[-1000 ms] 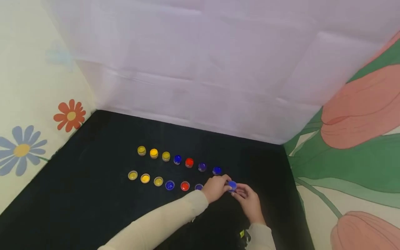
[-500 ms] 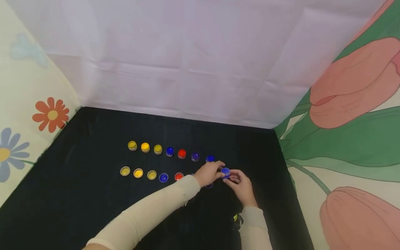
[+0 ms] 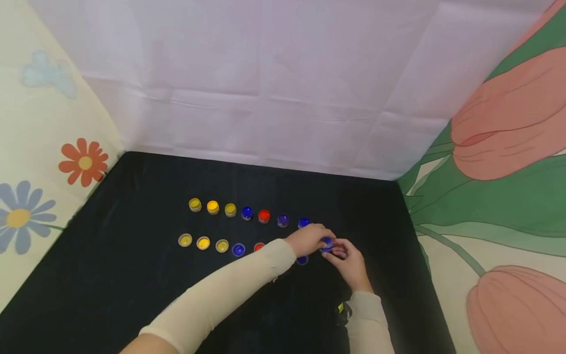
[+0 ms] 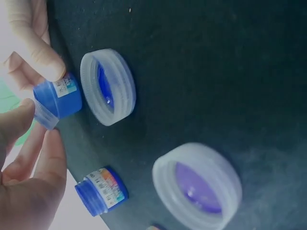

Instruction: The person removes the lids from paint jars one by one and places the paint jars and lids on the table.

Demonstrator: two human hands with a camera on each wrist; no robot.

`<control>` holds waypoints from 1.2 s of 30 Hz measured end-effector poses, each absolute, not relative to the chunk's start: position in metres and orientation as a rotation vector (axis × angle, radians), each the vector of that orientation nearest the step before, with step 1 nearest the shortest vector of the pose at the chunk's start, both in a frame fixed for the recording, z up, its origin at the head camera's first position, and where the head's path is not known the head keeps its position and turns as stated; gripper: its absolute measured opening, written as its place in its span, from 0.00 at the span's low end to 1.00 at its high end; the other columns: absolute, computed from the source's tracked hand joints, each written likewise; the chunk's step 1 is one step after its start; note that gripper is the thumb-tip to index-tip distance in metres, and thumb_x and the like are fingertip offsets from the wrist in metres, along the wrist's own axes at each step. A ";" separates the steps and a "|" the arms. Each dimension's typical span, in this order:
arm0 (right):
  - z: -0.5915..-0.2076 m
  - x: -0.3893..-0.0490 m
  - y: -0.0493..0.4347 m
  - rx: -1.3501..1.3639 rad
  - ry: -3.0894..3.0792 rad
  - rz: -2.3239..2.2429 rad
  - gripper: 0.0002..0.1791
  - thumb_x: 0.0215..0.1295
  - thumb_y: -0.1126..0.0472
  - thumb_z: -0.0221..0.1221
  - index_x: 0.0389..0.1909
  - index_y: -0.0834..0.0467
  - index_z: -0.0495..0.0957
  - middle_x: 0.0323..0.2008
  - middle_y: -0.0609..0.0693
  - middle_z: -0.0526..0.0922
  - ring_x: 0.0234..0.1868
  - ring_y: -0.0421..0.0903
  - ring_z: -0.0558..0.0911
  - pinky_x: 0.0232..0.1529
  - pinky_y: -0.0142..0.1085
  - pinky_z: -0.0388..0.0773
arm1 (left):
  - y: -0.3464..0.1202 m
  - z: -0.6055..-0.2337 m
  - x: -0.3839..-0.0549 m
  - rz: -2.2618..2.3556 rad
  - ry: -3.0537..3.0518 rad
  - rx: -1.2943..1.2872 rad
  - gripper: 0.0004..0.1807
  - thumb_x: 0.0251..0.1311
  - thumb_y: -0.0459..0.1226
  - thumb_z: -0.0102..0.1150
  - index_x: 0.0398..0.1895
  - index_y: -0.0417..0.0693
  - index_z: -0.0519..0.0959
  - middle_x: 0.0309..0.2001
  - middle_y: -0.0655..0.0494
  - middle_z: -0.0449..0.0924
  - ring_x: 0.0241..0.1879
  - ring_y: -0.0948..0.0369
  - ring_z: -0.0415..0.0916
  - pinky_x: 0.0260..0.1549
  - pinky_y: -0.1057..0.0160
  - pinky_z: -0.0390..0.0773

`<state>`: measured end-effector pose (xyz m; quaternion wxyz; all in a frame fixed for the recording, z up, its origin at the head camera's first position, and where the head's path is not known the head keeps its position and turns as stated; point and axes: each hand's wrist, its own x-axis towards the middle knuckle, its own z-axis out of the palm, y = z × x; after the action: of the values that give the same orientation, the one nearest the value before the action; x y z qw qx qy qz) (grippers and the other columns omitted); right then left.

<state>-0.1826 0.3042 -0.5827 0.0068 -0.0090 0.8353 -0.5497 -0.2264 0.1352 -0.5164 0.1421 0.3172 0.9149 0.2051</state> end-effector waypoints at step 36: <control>-0.550 -0.189 0.303 -0.019 2.717 -1.634 0.20 0.63 0.71 0.68 0.54 0.71 0.76 0.49 0.67 0.81 0.39 0.27 0.76 0.43 0.17 0.73 | 0.142 -0.523 -0.149 0.517 3.079 0.721 0.19 0.61 0.44 0.71 0.53 0.53 0.79 0.39 0.61 0.80 0.36 0.66 0.76 0.37 0.71 0.77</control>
<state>-0.1887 0.3027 -0.5504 -0.0143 -0.0061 0.8569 -0.5153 -0.1493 0.1421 -0.5229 -0.0313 0.2248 0.9605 0.1612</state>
